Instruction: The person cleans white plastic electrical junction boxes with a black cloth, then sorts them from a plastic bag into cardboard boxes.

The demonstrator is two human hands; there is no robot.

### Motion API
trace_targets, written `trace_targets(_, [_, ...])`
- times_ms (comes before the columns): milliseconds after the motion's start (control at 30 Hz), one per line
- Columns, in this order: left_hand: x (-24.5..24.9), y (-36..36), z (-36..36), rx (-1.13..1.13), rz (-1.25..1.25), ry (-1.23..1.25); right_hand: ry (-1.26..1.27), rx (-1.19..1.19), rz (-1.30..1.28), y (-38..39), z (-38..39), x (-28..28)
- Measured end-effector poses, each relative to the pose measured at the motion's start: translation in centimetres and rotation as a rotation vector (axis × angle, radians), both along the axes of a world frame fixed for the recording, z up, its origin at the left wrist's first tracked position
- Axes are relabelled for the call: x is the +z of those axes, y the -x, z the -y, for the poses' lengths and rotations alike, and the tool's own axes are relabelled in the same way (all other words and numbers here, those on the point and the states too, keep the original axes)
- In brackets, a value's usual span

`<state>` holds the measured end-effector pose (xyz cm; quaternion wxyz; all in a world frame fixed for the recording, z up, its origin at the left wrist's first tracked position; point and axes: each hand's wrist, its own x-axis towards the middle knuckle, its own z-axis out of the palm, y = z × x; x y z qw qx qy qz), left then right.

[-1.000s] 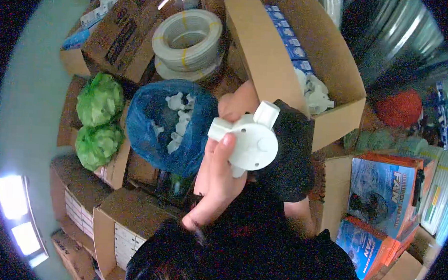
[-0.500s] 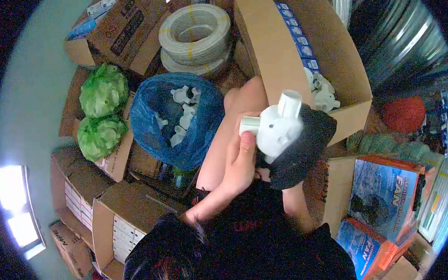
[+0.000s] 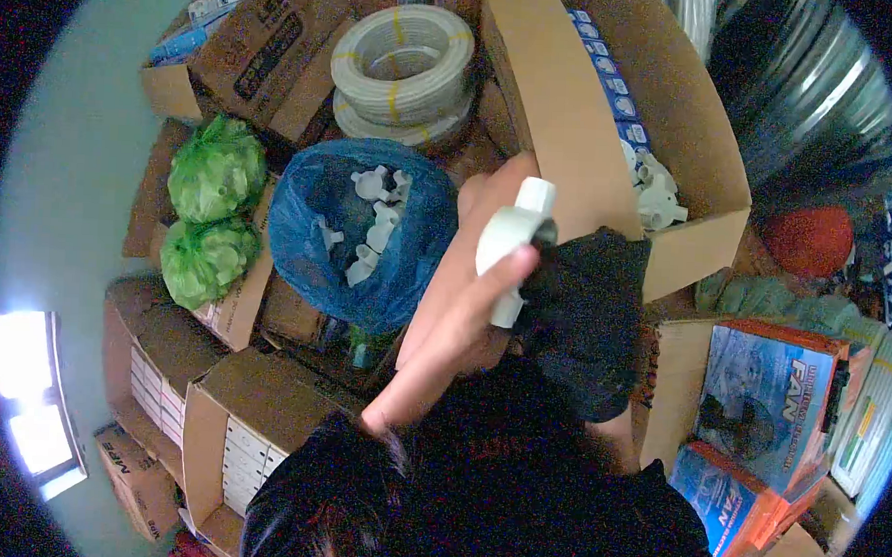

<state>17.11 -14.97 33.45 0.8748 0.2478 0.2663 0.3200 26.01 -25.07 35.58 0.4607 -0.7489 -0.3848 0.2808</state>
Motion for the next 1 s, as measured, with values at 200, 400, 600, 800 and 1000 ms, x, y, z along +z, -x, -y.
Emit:
trace_targets(200, [2.2,0.1,-1.6,-0.003,0.3,0.228,0.041,0.008,0.11,-0.9,0.7,1.2])
trace_targets(400, [1.2,0.7,-1.8,-0.236,0.938,0.264,0.074,0.01,0.166,-1.5,1.1,1.4])
trace_targets(600, [1.2,1.0,-1.8,-0.16,0.902,0.265,0.092,0.032,0.217,-1.8,1.5,1.7])
trace_targets(800, [2.7,0.7,-1.3,0.12,0.452,0.155,0.113,0.033,0.275,-2.2,1.6,1.8])
trace_targets(1000, [2.0,1.5,-2.1,0.019,0.648,0.232,0.158,0.027,0.322,-2.8,2.3,2.1])
